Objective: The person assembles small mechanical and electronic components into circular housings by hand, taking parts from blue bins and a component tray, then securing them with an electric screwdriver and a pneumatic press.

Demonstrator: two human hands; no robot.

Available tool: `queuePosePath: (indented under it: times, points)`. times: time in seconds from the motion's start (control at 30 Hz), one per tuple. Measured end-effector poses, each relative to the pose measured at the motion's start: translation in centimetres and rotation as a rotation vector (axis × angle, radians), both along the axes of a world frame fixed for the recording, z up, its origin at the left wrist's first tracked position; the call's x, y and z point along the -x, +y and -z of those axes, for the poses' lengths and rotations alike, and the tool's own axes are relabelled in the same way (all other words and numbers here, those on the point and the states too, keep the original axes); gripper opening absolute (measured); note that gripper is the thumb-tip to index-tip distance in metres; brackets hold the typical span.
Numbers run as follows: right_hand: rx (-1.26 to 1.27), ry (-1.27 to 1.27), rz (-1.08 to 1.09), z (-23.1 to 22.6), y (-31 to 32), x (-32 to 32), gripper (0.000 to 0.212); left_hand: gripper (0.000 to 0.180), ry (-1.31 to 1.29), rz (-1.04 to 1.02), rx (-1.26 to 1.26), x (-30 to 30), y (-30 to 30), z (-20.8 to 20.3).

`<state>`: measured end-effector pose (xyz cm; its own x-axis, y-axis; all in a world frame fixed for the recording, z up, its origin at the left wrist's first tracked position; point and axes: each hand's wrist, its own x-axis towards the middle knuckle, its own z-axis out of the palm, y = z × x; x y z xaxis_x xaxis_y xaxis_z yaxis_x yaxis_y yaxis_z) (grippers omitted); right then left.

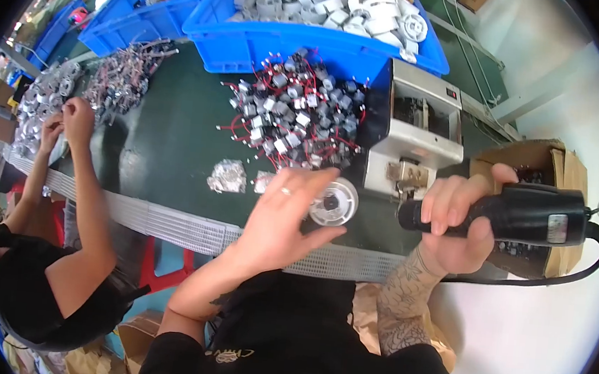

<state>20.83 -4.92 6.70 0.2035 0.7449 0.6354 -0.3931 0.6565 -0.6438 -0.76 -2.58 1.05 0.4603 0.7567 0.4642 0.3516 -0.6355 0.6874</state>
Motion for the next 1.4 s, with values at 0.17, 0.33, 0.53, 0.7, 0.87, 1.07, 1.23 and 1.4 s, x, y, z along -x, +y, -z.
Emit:
queuePosePath:
  times: [0.17, 0.33, 0.53, 0.7, 0.87, 1.07, 1.23, 1.4]
  points:
    - [0.141, -0.058, 0.061, 2.1, 0.0, 0.4, 0.063, 0.066, 0.05, -0.619, 0.073, 7.7, 7.0, -0.1]
    - [0.202, -0.09, 0.067, 2.1, -0.2, 1.5, 0.059, 0.065, 0.451, -0.787, -0.148, 15.7, 14.1, 1.9]
    - [0.255, 0.005, -0.008, 3.4, 0.1, 1.2, 0.057, 0.032, 0.124, -0.36, -0.278, 2.5, 20.2, -7.5]
    - [0.355, -0.08, 0.048, 3.3, 0.4, 1.9, 0.053, 0.062, 0.561, -0.346, -0.026, -7.3, 32.1, -5.2]
    - [0.38, -0.152, 0.099, 3.0, 0.5, 2.1, 0.053, 0.069, 0.785, -0.289, 0.074, -8.8, 35.7, -4.5]
    - [0.304, -0.125, 0.055, 3.4, 0.3, 2.0, 0.054, 0.05, 0.155, -0.474, -0.125, -5.7, 28.3, -6.9]
    - [0.257, -0.058, 0.116, 2.6, -0.3, 1.2, 0.056, 0.055, -0.045, -0.034, -0.235, -3.7, 12.2, -7.5]
    - [0.202, 0.059, -0.017, 2.2, -0.5, 1.6, 0.06, 0.065, 0.212, 0.297, -0.062, -1.1, 2.6, -1.3]
